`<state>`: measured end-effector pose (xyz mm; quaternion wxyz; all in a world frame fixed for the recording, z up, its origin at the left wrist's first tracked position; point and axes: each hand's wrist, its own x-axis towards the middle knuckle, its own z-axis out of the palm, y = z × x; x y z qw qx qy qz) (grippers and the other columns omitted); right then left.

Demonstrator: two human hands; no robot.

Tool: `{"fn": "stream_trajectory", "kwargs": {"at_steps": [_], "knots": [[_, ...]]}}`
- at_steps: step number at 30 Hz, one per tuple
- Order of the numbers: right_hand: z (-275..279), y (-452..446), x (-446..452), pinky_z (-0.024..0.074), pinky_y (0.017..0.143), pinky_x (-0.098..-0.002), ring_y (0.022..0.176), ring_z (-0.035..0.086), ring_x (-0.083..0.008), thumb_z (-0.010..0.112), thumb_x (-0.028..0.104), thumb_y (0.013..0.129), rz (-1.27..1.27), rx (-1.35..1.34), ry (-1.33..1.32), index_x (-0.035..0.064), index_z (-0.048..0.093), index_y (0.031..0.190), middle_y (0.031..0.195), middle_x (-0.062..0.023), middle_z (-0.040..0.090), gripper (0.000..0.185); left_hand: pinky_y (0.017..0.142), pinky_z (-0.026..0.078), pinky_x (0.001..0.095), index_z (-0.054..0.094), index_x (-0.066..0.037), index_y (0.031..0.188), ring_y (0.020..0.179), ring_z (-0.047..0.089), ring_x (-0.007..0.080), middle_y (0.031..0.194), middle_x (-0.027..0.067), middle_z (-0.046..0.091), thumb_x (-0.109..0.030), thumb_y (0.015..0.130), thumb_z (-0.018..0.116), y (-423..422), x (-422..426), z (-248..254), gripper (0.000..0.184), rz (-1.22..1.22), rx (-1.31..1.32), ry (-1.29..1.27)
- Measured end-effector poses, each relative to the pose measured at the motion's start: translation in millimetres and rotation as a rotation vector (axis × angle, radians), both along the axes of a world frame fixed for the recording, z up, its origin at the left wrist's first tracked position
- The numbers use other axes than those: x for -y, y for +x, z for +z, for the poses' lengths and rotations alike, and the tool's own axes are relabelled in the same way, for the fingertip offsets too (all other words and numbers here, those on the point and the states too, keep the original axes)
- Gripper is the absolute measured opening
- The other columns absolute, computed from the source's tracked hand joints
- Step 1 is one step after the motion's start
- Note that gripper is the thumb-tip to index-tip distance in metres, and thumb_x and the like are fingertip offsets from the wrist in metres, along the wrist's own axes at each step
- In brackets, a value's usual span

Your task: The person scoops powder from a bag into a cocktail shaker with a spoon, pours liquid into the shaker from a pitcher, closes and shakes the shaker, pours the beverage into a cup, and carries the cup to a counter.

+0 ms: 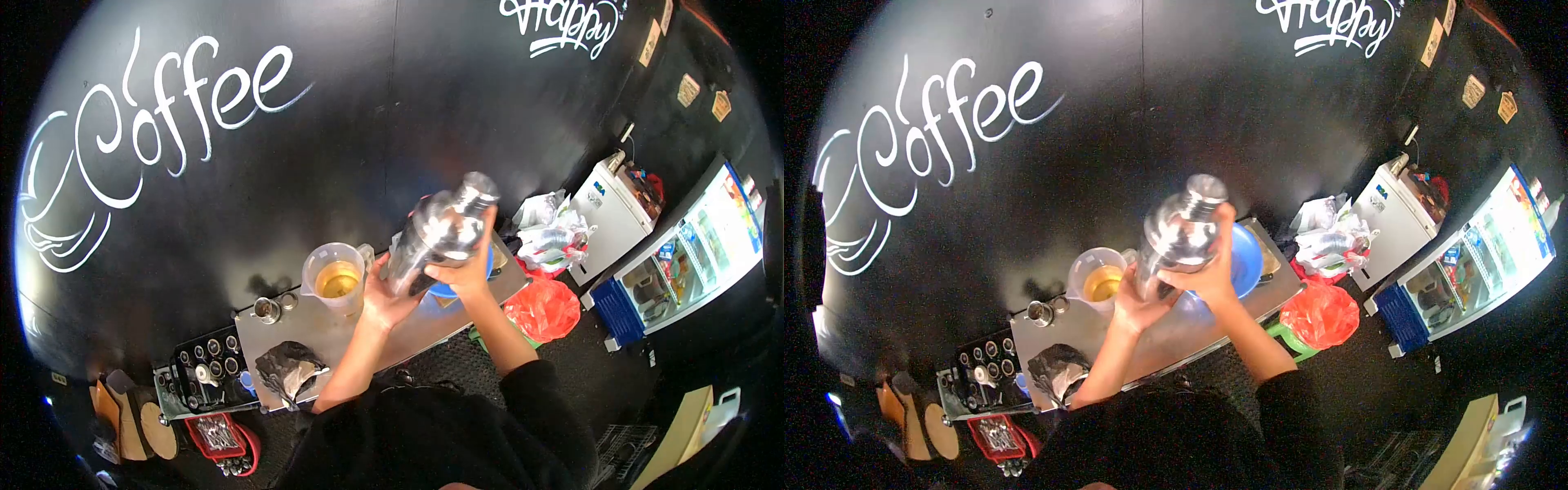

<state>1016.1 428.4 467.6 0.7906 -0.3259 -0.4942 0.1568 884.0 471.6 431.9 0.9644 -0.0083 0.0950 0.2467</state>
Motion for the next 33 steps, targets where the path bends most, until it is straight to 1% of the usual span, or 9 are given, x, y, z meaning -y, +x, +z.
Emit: {"fn": "stream_trajectory", "kwargs": {"at_steps": [3, 6, 9, 14, 19, 24, 26, 28, 33], "knots": [[48.3, -6.9, 3.5, 0.0463, 0.092, -0.0456, 0.112, 0.051, -0.0309, 0.084, 0.013, 0.056, 0.412, -0.461, 0.228, 0.0004, 0.034, 0.130, 0.126, -0.0174, 0.045, 0.090, 0.100, 0.036, 0.0453, 0.053, -0.011, 0.121, 0.114, 0.050, 0.0268, 0.122, 0.0083, 0.056, -0.040, 0.092, 0.034, 1.8, -0.2, -1.9, 0.045, 0.031, 0.059, 0.060], [30.6, -9.0, 1.1, 0.0468, 0.091, -0.0480, 0.112, 0.050, -0.0328, 0.083, 0.013, 0.057, 0.526, -0.387, 0.134, 0.0020, 0.034, 0.130, 0.127, -0.0188, 0.043, 0.088, 0.104, 0.031, 0.0420, 0.053, -0.012, 0.121, 0.121, 0.043, 0.0237, 0.123, 0.0071, 0.055, -0.040, 0.093, 0.031, 4.2, 0.4, -11.2, 0.045, 0.084, 0.132, 0.144], [18.3, -14.4, 5.8, 0.0476, 0.088, -0.0507, 0.110, 0.051, -0.0358, 0.084, 0.013, 0.056, 0.195, -0.111, 0.103, 0.0058, 0.033, 0.132, 0.125, -0.0209, 0.043, 0.091, 0.097, 0.038, 0.0423, 0.055, -0.011, 0.116, 0.112, 0.051, 0.0241, 0.119, 0.0081, 0.057, -0.035, 0.092, 0.036, -13.9, 0.0, -14.9, 0.039, -0.047, 0.285, 0.094], [72.3, -13.7, 21.1, 0.0468, 0.092, -0.0442, 0.109, 0.052, -0.0326, 0.084, 0.024, 0.055, 0.624, -0.404, 0.265, 0.0012, 0.031, 0.130, 0.122, -0.0208, 0.047, 0.094, 0.091, 0.044, 0.0427, 0.056, -0.010, 0.114, 0.105, 0.056, 0.0240, 0.113, 0.0090, 0.061, -0.033, 0.091, 0.039, -2.3, 10.5, -18.8, 0.037, 0.090, 0.107, -0.048], [34.4, -24.8, 21.6, 0.0477, 0.084, -0.0401, 0.107, 0.052, -0.0290, 0.086, 0.021, 0.052, 0.100, 0.451, 0.003, 0.0043, 0.027, 0.131, 0.121, -0.0194, 0.044, 0.099, 0.103, 0.032, 0.0489, 0.051, -0.013, 0.123, 0.120, 0.042, 0.0319, 0.130, 0.0120, 0.047, -0.045, 0.088, 0.043, -9.8, 9.6, -34.9, 0.048, 0.219, 0.122, 0.346], [49.4, -36.0, 6.8, 0.0445, 0.092, -0.0408, 0.111, 0.049, -0.0259, 0.085, 0.019, 0.052, 0.476, -0.110, 0.081, 0.0026, 0.035, 0.126, 0.122, -0.0136, 0.043, 0.091, 0.103, 0.032, 0.0481, 0.050, -0.012, 0.124, 0.122, 0.042, 0.0296, 0.128, 0.0115, 0.049, -0.047, 0.091, 0.035, -18.1, 15.4, -14.8, 0.050, 0.259, -0.157, -0.090], [26.7, -36.3, 14.1, 0.0362, 0.098, -0.0360, 0.113, 0.047, -0.0241, 0.087, 0.019, 0.048, 0.108, 0.273, -0.118, 0.0029, 0.037, 0.125, 0.125, -0.0159, 0.045, 0.093, 0.101, 0.036, 0.0468, 0.051, -0.011, 0.122, 0.119, 0.046, 0.0280, 0.126, 0.0109, 0.052, -0.046, 0.092, 0.032, -27.7, 4.8, -61.8, 0.050, -0.024, 0.714, 0.144], [18.5, -49.9, 7.2, 0.0351, 0.099, -0.0353, 0.114, 0.047, -0.0215, 0.088, 0.020, 0.047, 0.202, 0.294, -0.074, 0.0011, 0.035, 0.130, 0.122, -0.0127, 0.048, 0.100, 0.093, 0.044, 0.0420, 0.053, -0.011, 0.120, 0.110, 0.054, 0.0248, 0.120, 0.0078, 0.057, -0.044, 0.093, 0.032, -30.8, 6.9, -21.2, 0.047, 0.274, 0.033, 0.071], [5.0, -66.5, -11.3, 0.0375, 0.096, -0.0352, 0.111, 0.047, -0.0218, 0.085, 0.015, 0.050, 0.163, 0.244, -0.211, 0.0019, 0.031, 0.131, 0.120, -0.0110, 0.046, 0.099, 0.094, 0.043, 0.0425, 0.055, -0.012, 0.118, 0.110, 0.055, 0.0225, 0.119, 0.0069, 0.058, -0.041, 0.093, 0.033, -48.0, -10.1, -48.3, 0.044, 0.143, 0.336, 0.090]]}}
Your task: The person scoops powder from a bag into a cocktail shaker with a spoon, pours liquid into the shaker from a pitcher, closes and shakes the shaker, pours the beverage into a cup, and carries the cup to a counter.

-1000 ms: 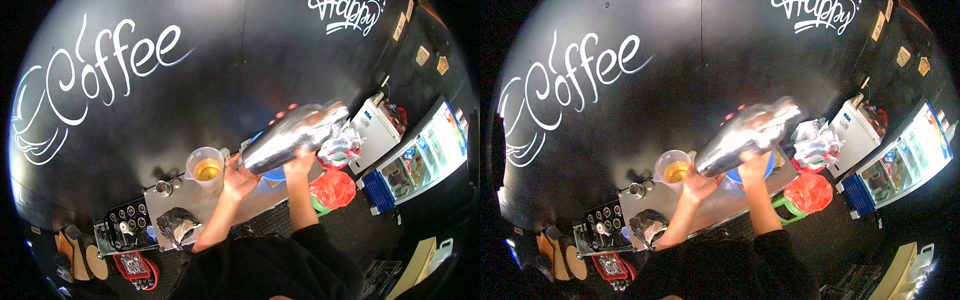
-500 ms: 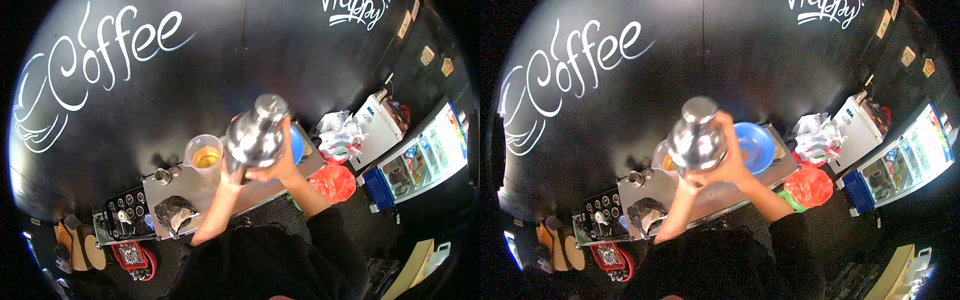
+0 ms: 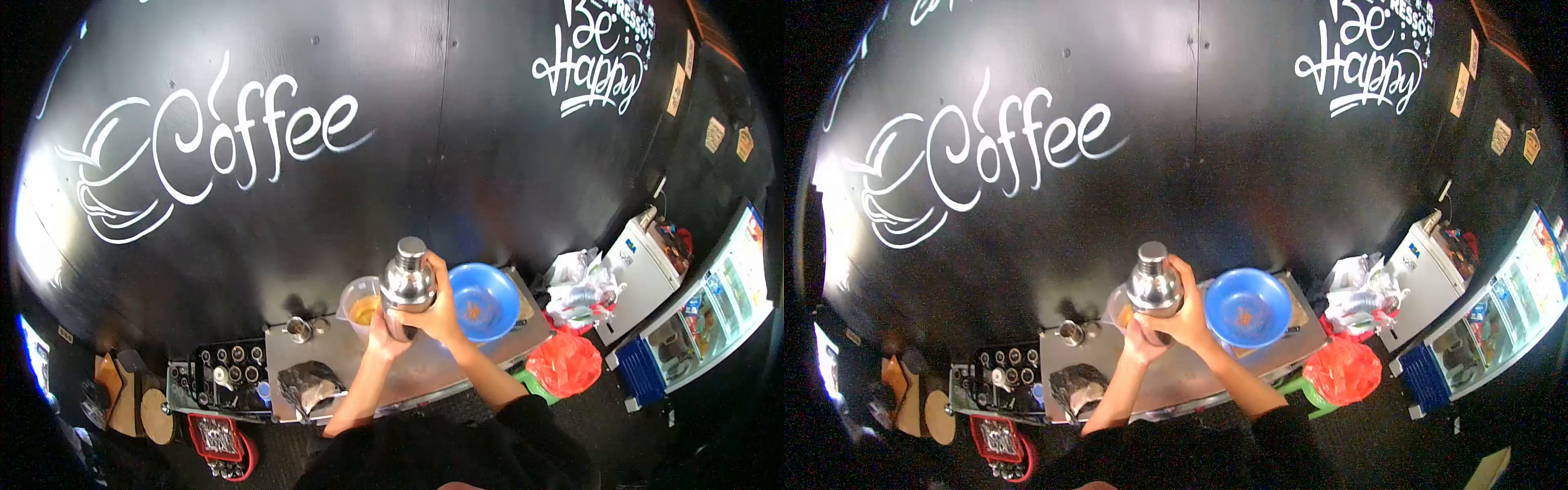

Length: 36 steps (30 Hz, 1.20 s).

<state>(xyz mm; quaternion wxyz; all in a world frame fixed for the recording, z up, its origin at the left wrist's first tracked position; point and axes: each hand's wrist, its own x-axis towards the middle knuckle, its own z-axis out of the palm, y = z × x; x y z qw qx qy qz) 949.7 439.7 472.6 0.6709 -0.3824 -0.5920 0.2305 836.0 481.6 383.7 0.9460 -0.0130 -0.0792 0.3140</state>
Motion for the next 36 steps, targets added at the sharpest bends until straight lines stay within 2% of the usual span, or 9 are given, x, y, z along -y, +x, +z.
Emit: {"fn": "stream_trajectory", "kwargs": {"at_steps": [3, 7, 12, 16, 22, 27, 30, 33, 36], "knots": [[6.8, -12.2, 16.6, 0.0411, 0.094, -0.0358, 0.109, 0.050, -0.0227, 0.086, 0.016, 0.048, -0.131, 0.030, 0.159, 0.0019, 0.032, 0.130, 0.119, -0.0133, 0.048, 0.099, 0.095, 0.042, 0.0443, 0.055, -0.011, 0.117, 0.113, 0.052, 0.0231, 0.121, 0.0064, 0.057, -0.041, 0.094, 0.031, -7.8, 14.2, 38.0, 0.044, 0.218, -0.549, 0.096], [-27.5, -22.2, 16.6, 0.0419, 0.093, -0.0453, 0.112, 0.051, -0.0353, 0.088, 0.025, 0.050, 0.026, 0.040, 0.398, 0.0051, 0.040, 0.126, 0.123, -0.0234, 0.047, 0.092, 0.089, 0.048, 0.0395, 0.055, -0.004, 0.115, 0.100, 0.060, 0.0239, 0.110, 0.0107, 0.062, -0.033, 0.092, 0.043, -6.8, -6.8, 15.2, 0.038, 0.179, -0.531, 0.231], [-73.7, -28.7, 10.6, 0.0444, 0.089, -0.0352, 0.105, 0.054, -0.0238, 0.087, 0.025, 0.053, -0.197, 0.009, 0.153, -0.0013, 0.038, 0.126, 0.117, -0.0160, 0.051, 0.092, 0.088, 0.049, 0.0387, 0.049, -0.008, 0.124, 0.108, 0.056, 0.0213, 0.121, 0.0086, 0.056, -0.045, 0.092, 0.039, -9.0, -10.1, -65.8, 0.050, 0.102, -0.524, 0.105], [-70.0, -33.4, 6.6, 0.0469, 0.087, -0.0485, 0.108, 0.052, -0.0406, 0.087, 0.028, 0.055, -0.082, 0.086, 0.553, 0.0177, 0.030, 0.135, 0.124, -0.0275, 0.044, 0.098, 0.083, 0.051, 0.0371, 0.055, -0.009, 0.115, 0.096, 0.060, 0.0202, 0.109, 0.0091, 0.062, -0.044, 0.091, 0.043, -3.9, -10.6, -6.3, 0.043, 0.105, -0.304, 0.204], [-98.4, -49.8, -1.4, 0.0445, 0.088, -0.0488, 0.108, 0.052, -0.0412, 0.086, 0.024, 0.056, -0.190, 0.243, 0.318, 0.0107, 0.031, 0.132, 0.123, -0.0252, 0.047, 0.095, 0.079, 0.052, 0.0362, 0.057, -0.010, 0.109, 0.090, 0.062, 0.0199, 0.102, 0.0091, 0.064, -0.043, 0.091, 0.045, -23.6, -7.8, -42.0, 0.040, 0.200, -0.510, 0.129], [-73.9, -57.7, -3.6, 0.0443, 0.088, -0.0503, 0.108, 0.051, -0.0444, 0.087, 0.027, 0.055, 0.034, 0.174, 0.479, 0.0175, 0.033, 0.130, 0.125, -0.0288, 0.043, 0.093, 0.075, 0.054, 0.0356, 0.059, -0.010, 0.104, 0.084, 0.064, 0.0197, 0.097, 0.0091, 0.065, -0.042, 0.090, 0.047, -47.1, -35.3, -0.1, 0.037, 0.041, -0.105, 0.407], [-121.3, -73.8, -17.8, 0.0428, 0.090, -0.0501, 0.109, 0.050, -0.0440, 0.086, 0.023, 0.056, 0.012, 0.233, 0.435, 0.0158, 0.033, 0.132, 0.123, -0.0283, 0.044, 0.093, 0.055, 0.052, 0.0313, 0.058, -0.011, 0.084, 0.061, 0.062, 0.0181, 0.076, 0.0057, 0.064, -0.041, 0.089, 0.051, -60.0, -15.7, 5.7, 0.030, 0.293, -0.609, 0.172], [-134.3, -86.6, -20.2, 0.0420, 0.090, -0.0507, 0.109, 0.050, -0.0437, 0.086, 0.022, 0.056, -0.030, 0.080, 0.332, 0.0146, 0.032, 0.133, 0.124, -0.0287, 0.043, 0.095, 0.060, 0.053, 0.0320, 0.058, -0.010, 0.087, 0.067, 0.061, 0.0189, 0.079, 0.0069, 0.063, -0.039, 0.090, 0.051, -72.3, -36.4, 13.1, 0.030, 0.251, -0.494, 0.241], [-54.0, -83.7, -27.6, 0.0428, 0.089, -0.0493, 0.110, 0.049, -0.0412, 0.086, 0.022, 0.055, 0.005, 0.154, 0.662, 0.0230, 0.030, 0.135, 0.125, -0.0281, 0.043, 0.097, 0.064, 0.054, 0.0328, 0.059, -0.009, 0.089, 0.074, 0.061, 0.0197, 0.083, 0.0081, 0.062, -0.037, 0.091, 0.051, -76.1, -39.9, 5.7, 0.030, 0.168, -0.384, 0.245]]}}
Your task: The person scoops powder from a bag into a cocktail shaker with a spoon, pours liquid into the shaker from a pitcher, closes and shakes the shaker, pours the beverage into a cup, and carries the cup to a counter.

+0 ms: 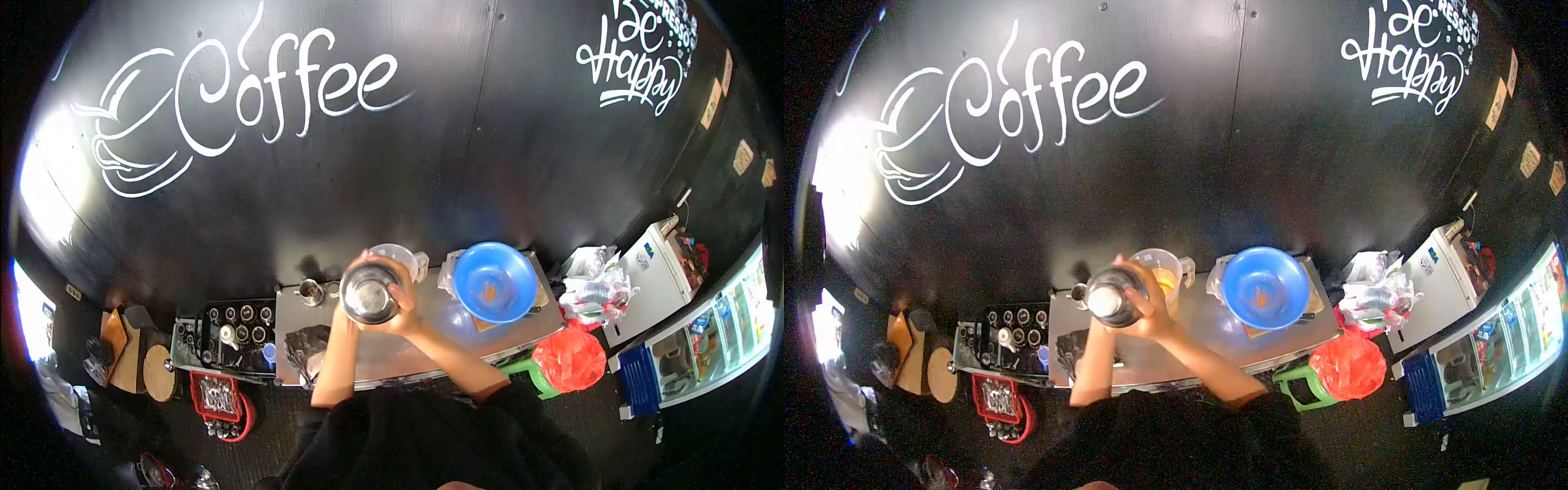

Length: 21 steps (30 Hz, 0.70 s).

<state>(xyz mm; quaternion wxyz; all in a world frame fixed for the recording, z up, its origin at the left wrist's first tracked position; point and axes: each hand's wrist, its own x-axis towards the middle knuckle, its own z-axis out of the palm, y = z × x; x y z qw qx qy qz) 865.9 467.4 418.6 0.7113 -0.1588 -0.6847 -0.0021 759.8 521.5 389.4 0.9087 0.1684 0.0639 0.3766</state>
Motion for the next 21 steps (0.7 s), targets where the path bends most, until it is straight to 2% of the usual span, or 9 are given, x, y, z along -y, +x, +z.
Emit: {"fn": "stream_trajectory", "kwargs": {"at_steps": [1, 5, 8, 11, 13, 14, 15, 17, 21], "knots": [[14.5, 1.9, 1.5, 0.0428, 0.089, -0.0491, 0.111, 0.049, -0.0406, 0.086, 0.022, 0.055, 0.010, 0.032, 0.073, 0.0251, 0.030, 0.135, 0.125, -0.0278, 0.043, 0.098, 0.071, 0.054, 0.0326, 0.058, -0.006, 0.101, 0.078, 0.062, 0.0202, 0.089, 0.0078, 0.063, -0.034, 0.092, 0.050, 5.1, -1.2, 14.4, 0.030, -0.092, 0.245, 0.094], [-84.2, -4.1, 7.5, 0.0385, 0.097, -0.0474, 0.115, 0.047, -0.0356, 0.086, 0.015, 0.058, -0.065, -0.007, -0.322, 0.0098, 0.017, 0.137, 0.125, -0.0233, 0.041, 0.104, 0.085, 0.050, 0.0355, 0.056, 0.000, 0.112, 0.095, 0.061, 0.0205, 0.105, 0.0086, 0.064, -0.026, 0.092, 0.046, -4.1, 1.3, -82.7, 0.034, 0.304, -0.277, 0.015], [-90.4, -3.7, 5.0, 0.0363, 0.099, -0.0457, 0.119, 0.043, -0.0327, 0.085, 0.012, 0.058, -0.062, -0.159, -0.534, -0.0003, 0.017, 0.134, 0.126, -0.0220, 0.040, 0.103, 0.093, 0.046, 0.0389, 0.051, -0.008, 0.121, 0.109, 0.054, 0.0214, 0.118, 0.0118, 0.056, -0.032, 0.091, 0.049, 4.4, 9.2, -90.0, 0.038, 0.191, -0.205, -0.023], [-10.7, 6.8, -15.1, 0.0388, 0.095, -0.0455, 0.116, 0.044, -0.0329, 0.085, 0.014, 0.058, -0.048, -0.048, -0.171, 0.0103, 0.018, 0.137, 0.127, -0.0239, 0.039, 0.105, 0.084, 0.051, 0.0412, 0.058, -0.009, 0.110, 0.099, 0.060, 0.0230, 0.109, 0.0134, 0.061, -0.039, 0.089, 0.050, 6.2, -23.3, -29.1, 0.038, 0.160, -0.063, -0.020], [22.9, 8.9, -11.9, 0.0432, 0.092, -0.0475, 0.114, 0.048, -0.0386, 0.087, 0.024, 0.054, -0.016, -0.064, -0.010, 0.0264, 0.026, 0.138, 0.131, -0.0250, 0.038, 0.104, 0.072, 0.055, 0.0406, 0.063, -0.008, 0.094, 0.079, 0.066, 0.0250, 0.091, 0.0134, 0.066, -0.045, 0.088, 0.050, 5.0, -18.6, 36.0, 0.040, -0.142, 0.005, 0.012], [13.0, 7.1, -9.1, 0.0433, 0.091, -0.0477, 0.114, 0.048, -0.0384, 0.087, 0.023, 0.055, -0.043, -0.074, -0.019, 0.0259, 0.026, 0.138, 0.130, -0.0247, 0.039, 0.103, 0.062, 0.056, 0.0390, 0.065, -0.007, 0.082, 0.061, 0.065, 0.0265, 0.077, 0.0122, 0.067, -0.045, 0.088, 0.049, 8.0, -11.8, 42.1, 0.042, 0.022, -0.224, -0.122], [-5.2, 4.7, -5.2, 0.0435, 0.091, -0.0480, 0.114, 0.048, -0.0382, 0.087, 0.023, 0.055, -0.070, -0.085, -0.026, 0.0253, 0.027, 0.138, 0.129, -0.0244, 0.040, 0.102, 0.071, 0.056, 0.0401, 0.063, -0.004, 0.095, 0.076, 0.066, 0.0260, 0.090, 0.0130, 0.066, -0.040, 0.090, 0.050, 1.3, -18.4, 7.0, 0.038, -0.142, -0.027, -0.058], [-48.4, 2.7, -2.7, 0.0431, 0.091, -0.0484, 0.114, 0.048, -0.0379, 0.087, 0.022, 0.055, -0.030, -0.100, -0.057, 0.0254, 0.027, 0.137, 0.129, -0.0240, 0.041, 0.101, 0.080, 0.053, 0.0408, 0.057, -0.002, 0.111, 0.091, 0.063, 0.0242, 0.103, 0.0131, 0.063, -0.032, 0.092, 0.049, 4.5, -18.4, -64.8, 0.037, 0.163, -0.273, -0.107], [-37.8, 3.9, -2.9, 0.0413, 0.093, -0.0497, 0.113, 0.050, -0.0384, 0.087, 0.026, 0.056, -0.142, -0.222, -0.384, 0.0260, 0.031, 0.135, 0.128, -0.0242, 0.043, 0.097, 0.083, 0.051, 0.0400, 0.056, -0.004, 0.111, 0.095, 0.061, 0.0218, 0.106, 0.0103, 0.063, -0.036, 0.091, 0.048, 0.2, -3.9, -8.5, 0.038, 0.073, -0.182, -0.049]]}}
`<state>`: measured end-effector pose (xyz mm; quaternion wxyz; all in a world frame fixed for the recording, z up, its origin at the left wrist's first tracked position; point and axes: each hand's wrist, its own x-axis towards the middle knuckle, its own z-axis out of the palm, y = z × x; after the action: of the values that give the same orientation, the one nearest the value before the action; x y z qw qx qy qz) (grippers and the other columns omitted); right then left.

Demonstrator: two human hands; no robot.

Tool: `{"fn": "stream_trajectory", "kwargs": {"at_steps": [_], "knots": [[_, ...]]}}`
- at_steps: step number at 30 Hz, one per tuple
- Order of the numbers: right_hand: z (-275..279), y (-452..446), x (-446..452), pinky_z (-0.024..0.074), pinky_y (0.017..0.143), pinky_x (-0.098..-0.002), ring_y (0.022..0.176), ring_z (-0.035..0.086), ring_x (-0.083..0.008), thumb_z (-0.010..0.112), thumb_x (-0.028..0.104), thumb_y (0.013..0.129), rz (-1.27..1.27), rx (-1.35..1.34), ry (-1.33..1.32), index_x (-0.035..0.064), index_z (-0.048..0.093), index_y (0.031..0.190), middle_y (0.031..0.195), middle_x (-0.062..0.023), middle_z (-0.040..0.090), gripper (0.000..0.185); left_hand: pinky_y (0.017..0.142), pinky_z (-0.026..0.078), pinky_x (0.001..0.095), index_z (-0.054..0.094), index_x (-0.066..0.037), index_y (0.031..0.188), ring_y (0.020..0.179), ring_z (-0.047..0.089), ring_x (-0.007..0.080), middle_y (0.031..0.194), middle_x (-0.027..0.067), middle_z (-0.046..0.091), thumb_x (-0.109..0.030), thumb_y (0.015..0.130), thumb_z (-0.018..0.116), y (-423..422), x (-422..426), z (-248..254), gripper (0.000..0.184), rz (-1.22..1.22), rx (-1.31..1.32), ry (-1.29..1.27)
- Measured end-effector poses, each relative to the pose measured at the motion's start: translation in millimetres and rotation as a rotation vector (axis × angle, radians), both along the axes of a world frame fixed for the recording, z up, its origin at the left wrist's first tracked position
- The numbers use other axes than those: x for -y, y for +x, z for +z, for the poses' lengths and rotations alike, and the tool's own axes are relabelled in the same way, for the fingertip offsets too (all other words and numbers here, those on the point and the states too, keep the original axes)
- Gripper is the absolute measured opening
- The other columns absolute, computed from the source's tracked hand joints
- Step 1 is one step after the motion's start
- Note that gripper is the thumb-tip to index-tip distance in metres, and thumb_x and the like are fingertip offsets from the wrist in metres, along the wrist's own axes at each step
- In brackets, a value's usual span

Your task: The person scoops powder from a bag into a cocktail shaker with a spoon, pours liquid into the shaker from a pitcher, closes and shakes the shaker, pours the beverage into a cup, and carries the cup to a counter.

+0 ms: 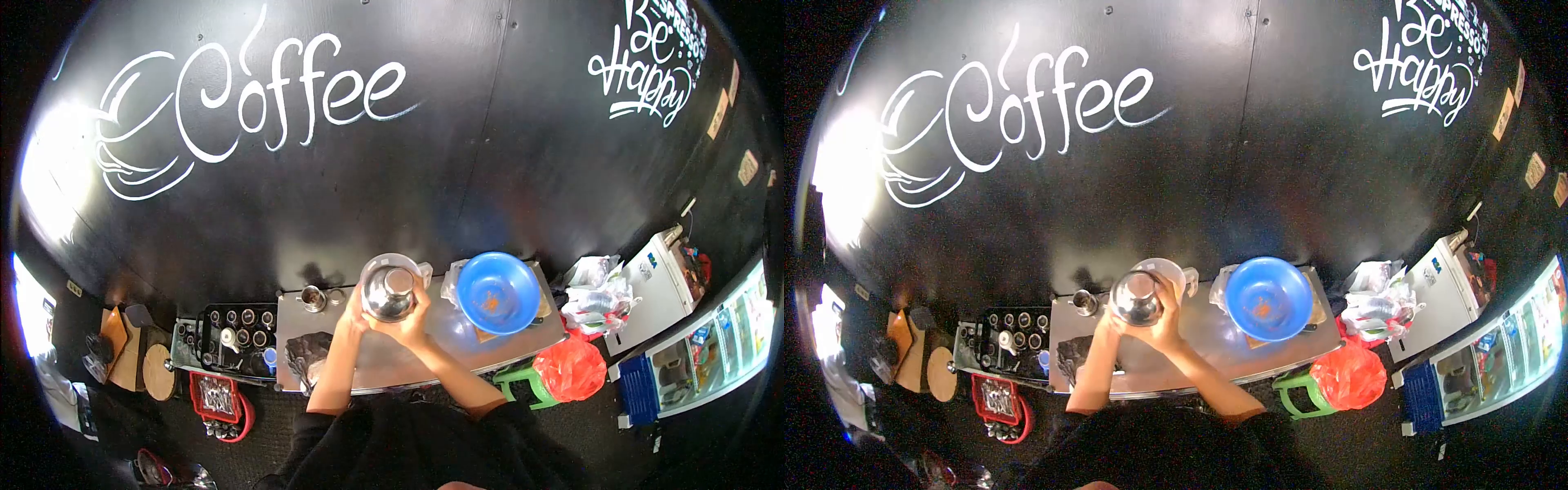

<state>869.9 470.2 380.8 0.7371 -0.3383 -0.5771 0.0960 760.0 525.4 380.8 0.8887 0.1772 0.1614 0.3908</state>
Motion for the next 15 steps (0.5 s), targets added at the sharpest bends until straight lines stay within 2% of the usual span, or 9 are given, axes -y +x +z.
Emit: {"fn": "stream_trajectory", "kwargs": {"at_steps": [2, 4, 6, 8, 9, 11, 12, 14, 15], "knots": [[50.2, 13.5, 2.5, 0.0415, 0.092, -0.0498, 0.112, 0.050, -0.0384, 0.088, 0.029, 0.054, 0.095, 0.212, 0.128, 0.0259, 0.032, 0.134, 0.127, -0.0240, 0.044, 0.097, 0.080, 0.052, 0.0393, 0.059, -0.007, 0.105, 0.090, 0.063, 0.0216, 0.102, 0.0089, 0.064, -0.041, 0.090, 0.049, -0.3, -11.9, 34.4, 0.039, -0.274, 0.204, 0.080], [32.8, 5.8, 4.3, 0.0424, 0.091, -0.0495, 0.110, 0.052, -0.0370, 0.089, 0.027, 0.053, 0.133, 0.154, 0.155, 0.0247, 0.030, 0.135, 0.125, -0.0224, 0.046, 0.101, 0.073, 0.054, 0.0404, 0.060, -0.005, 0.094, 0.078, 0.064, 0.0218, 0.092, 0.0099, 0.066, -0.045, 0.089, 0.049, 5.5, -15.3, 24.0, 0.042, -0.104, 0.190, 0.084], [8.3, -1.5, 6.4, 0.0428, 0.091, -0.0486, 0.108, 0.053, -0.0357, 0.089, 0.026, 0.052, 0.125, 0.135, 0.152, 0.0218, 0.029, 0.136, 0.123, -0.0211, 0.048, 0.102, 0.078, 0.053, 0.0405, 0.060, -0.003, 0.099, 0.085, 0.064, 0.0236, 0.096, 0.0117, 0.066, -0.044, 0.089, 0.049, -8.1, -6.5, -5.7, 0.044, -0.127, 0.026, 0.004], [-27.9, -9.4, 3.6, 0.0427, 0.091, -0.0466, 0.106, 0.054, -0.0340, 0.089, 0.025, 0.052, 0.091, 0.039, 0.084, 0.0140, 0.029, 0.135, 0.121, -0.0198, 0.050, 0.104, 0.092, 0.047, 0.0410, 0.049, 0.002, 0.121, 0.103, 0.059, 0.0278, 0.114, 0.0174, 0.060, -0.043, 0.089, 0.047, -15.9, 0.3, -39.0, 0.056, 0.038, -0.016, -0.021], [-37.3, -13.4, -0.4, 0.0426, 0.092, -0.0452, 0.105, 0.055, -0.0329, 0.089, 0.025, 0.051, 0.080, -0.073, 0.036, 0.0084, 0.027, 0.134, 0.119, -0.0189, 0.052, 0.105, 0.092, 0.046, 0.0416, 0.049, 0.003, 0.121, 0.103, 0.059, 0.0280, 0.115, 0.0180, 0.059, -0.044, 0.089, 0.047, -16.7, 0.7, -27.5, 0.057, 0.016, 0.009, -0.066], [11.4, -6.2, -2.2, 0.0430, 0.092, -0.0435, 0.104, 0.056, -0.0330, 0.089, 0.029, 0.052, 0.093, 0.068, 0.032, 0.0035, 0.028, 0.132, 0.118, -0.0199, 0.051, 0.104, 0.092, 0.046, 0.0413, 0.049, 0.001, 0.122, 0.106, 0.058, 0.0284, 0.117, 0.0189, 0.057, -0.048, 0.089, 0.046, -25.3, -3.3, 7.2, 0.059, -0.059, 0.077, -0.076], [31.4, -6.3, -8.0, 0.0432, 0.092, -0.0431, 0.104, 0.055, -0.0326, 0.089, 0.028, 0.052, 0.127, 0.088, 0.102, 0.0061, 0.030, 0.131, 0.118, -0.0196, 0.051, 0.100, 0.086, 0.049, 0.0378, 0.054, -0.003, 0.112, 0.099, 0.060, 0.0262, 0.107, 0.0157, 0.061, -0.049, 0.090, 0.045, -28.4, -5.2, 36.4, 0.051, -0.014, -0.027, 0.004], [57.2, -13.2, -11.6, 0.0437, 0.092, -0.0424, 0.106, 0.055, -0.0317, 0.087, 0.028, 0.054, 0.236, 0.079, 0.264, 0.0112, 0.035, 0.129, 0.119, -0.0188, 0.050, 0.093, 0.078, 0.051, 0.0343, 0.054, -0.007, 0.097, 0.088, 0.061, 0.0224, 0.094, 0.0103, 0.061, -0.049, 0.091, 0.043, -29.8, -13.4, 50.9, 0.044, -0.121, 0.336, 0.249], [58.7, -17.9, -9.5, 0.0440, 0.092, -0.0420, 0.106, 0.054, -0.0312, 0.087, 0.028, 0.054, 0.280, 0.073, 0.297, 0.0138, 0.038, 0.128, 0.120, -0.0185, 0.050, 0.090, 0.072, 0.051, 0.0330, 0.051, -0.010, 0.087, 0.079, 0.059, 0.0186, 0.085, 0.0067, 0.058, -0.049, 0.091, 0.042, -33.5, -0.6, 53.5, 0.041, 0.070, 0.012, 0.188]]}}
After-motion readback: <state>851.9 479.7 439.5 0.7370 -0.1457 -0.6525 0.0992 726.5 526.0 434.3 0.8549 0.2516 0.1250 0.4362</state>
